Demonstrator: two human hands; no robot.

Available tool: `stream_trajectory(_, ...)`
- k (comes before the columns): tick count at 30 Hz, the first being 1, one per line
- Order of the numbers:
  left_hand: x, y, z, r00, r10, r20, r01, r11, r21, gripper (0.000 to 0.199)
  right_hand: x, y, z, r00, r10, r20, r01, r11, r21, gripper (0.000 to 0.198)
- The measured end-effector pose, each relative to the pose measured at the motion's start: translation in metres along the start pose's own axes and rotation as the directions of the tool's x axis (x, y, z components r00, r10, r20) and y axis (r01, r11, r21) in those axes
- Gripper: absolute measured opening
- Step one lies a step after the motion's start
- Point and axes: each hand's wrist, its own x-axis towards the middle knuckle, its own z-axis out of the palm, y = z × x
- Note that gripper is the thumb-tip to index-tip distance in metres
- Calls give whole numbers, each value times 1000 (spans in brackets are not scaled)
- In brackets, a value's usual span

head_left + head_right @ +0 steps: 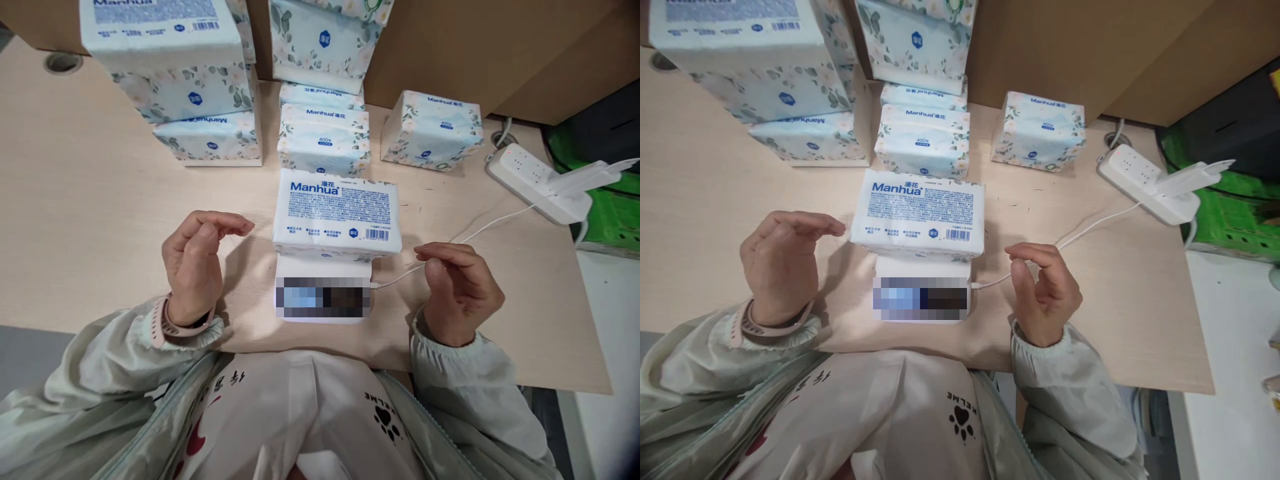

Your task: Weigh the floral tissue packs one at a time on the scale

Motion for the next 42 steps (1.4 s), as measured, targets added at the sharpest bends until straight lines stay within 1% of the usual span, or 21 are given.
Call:
stream_trajectory(3, -1, 1, 1, 1000, 4, -9, -4, 1000, -8, 21, 0, -1, 0, 1000, 11, 1, -11, 1000, -4, 12)
stream_trajectory(7, -1, 3, 2, 1000, -12, -17, 12, 999, 35, 21, 0, -1, 0, 999, 32, 16, -32, 999, -3, 13)
stream_trajectory(11, -2, 5, 2, 999, -26, -24, 28, 998, 60, 20, 0, 1, 1, 1000, -3, 12, 3, 1000, 11, 12)
stream_trajectory(15, -2, 5, 2, 999, -24, -30, 25, 999, 48, 20, -1, 2, 3, 1000, -6, -1, 6, 1000, -6, 10)
stream_trajectory(20, -1, 3, 2, 1000, -8, -8, 8, 1000, 10, 19, -2, 4, 3, 1000, 9, -14, -9, 1000, 10, 15)
stream_trajectory(30, -1, 3, 1, 1000, 12, 15, -12, 1000, -5, 17, -2, 5, 0, 999, -17, 31, 17, 1000, -1, 15)
stream_trajectory(35, -1, 3, 1, 1000, 21, 9, -21, 1000, 4, 17, -3, 6, 0, 999, -2, 44, 3, 1000, -17, 14)
stream_trajectory(38, -1, 4, 1, 1000, 27, 14, -27, 1000, 10, 17, -2, 7, 0, 998, -21, 55, 21, 1000, -5, 15)
stream_trajectory(42, -2, 5, 2, 1000, 5, -1, -5, 1000, 20, 16, -3, 8, 0, 999, -3, 54, 6, 999, -50, 12)
